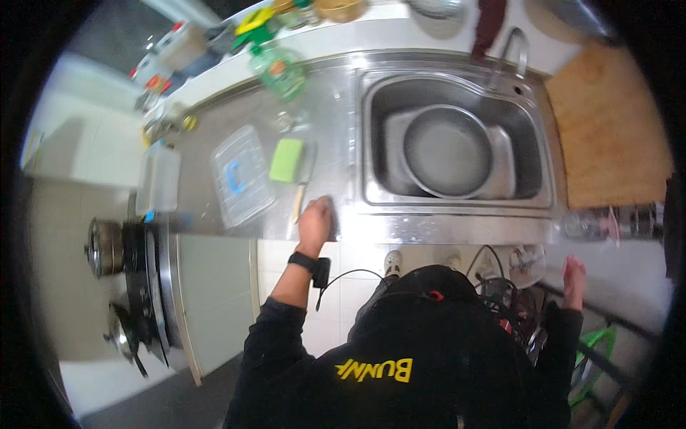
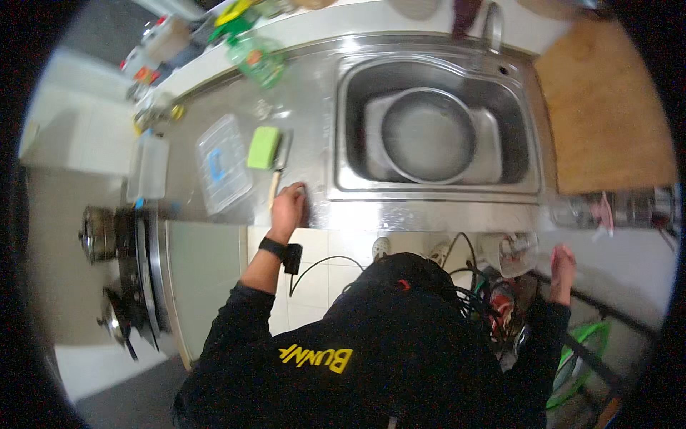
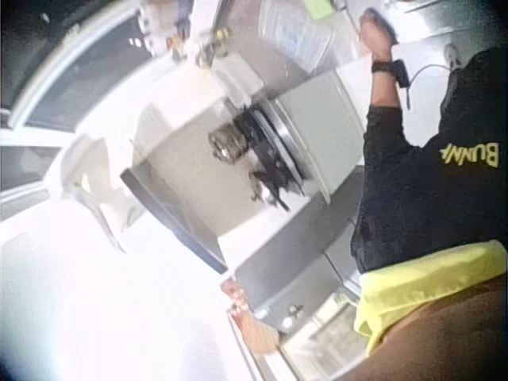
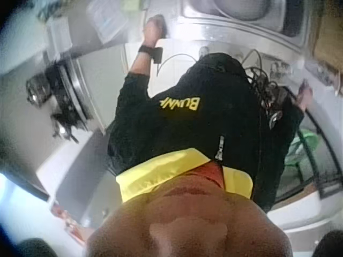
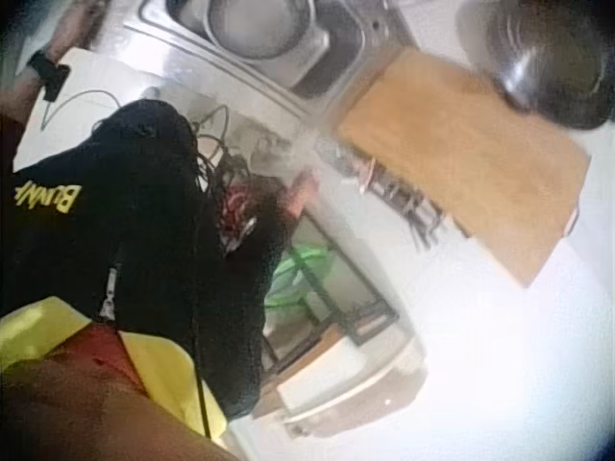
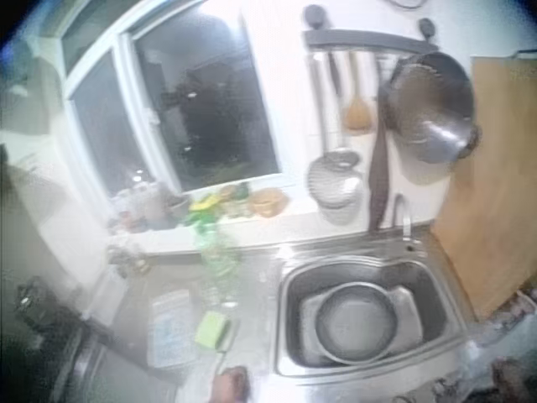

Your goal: The person cleans a spray bottle and a plastic container in the kitchen sink. They use a brush to scrub the inside of the spray bottle, rinse it, and then scrub the plastic container with a sponge.

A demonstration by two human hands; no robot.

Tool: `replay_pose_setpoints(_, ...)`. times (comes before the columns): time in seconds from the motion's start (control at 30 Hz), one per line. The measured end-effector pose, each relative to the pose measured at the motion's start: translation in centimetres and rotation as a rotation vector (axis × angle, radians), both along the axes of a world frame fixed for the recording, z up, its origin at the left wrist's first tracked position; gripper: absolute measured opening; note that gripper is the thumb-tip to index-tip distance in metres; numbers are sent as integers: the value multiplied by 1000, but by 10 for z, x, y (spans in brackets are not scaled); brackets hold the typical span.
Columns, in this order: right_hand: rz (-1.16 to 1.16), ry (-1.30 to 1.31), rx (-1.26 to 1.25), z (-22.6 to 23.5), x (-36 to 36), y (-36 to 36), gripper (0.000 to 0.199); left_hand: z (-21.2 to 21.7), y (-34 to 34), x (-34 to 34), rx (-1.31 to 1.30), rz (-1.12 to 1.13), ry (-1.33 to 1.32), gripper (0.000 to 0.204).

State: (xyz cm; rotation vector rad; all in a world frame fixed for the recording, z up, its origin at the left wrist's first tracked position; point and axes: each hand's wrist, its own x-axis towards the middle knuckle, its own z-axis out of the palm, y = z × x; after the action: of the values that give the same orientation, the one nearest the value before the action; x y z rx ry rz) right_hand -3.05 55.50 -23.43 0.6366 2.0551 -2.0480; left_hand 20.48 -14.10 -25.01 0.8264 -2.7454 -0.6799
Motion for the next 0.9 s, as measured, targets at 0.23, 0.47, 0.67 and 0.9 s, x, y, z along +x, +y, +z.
replay_pose_setpoints(0.23, 64, -119, 359, 16, 15, -71, 28, 31, -52, 9, -153, 111, 176, 18)
replay_pose_setpoints(0.47, 34, -52, 314, 47, 11, -163, 44, 53, -129, -31, -186, 85, 23, 48)
replay_pose_setpoints(0.67, 71, 7, 222, 50, 10, -206, 44, 31, -130, -55, -268, 37, -132, 57)
replay_pose_setpoints(0.9, 35, 87, 366, 46, 1, -217, 37, 32, -146, -41, -132, 19, -25, 54)
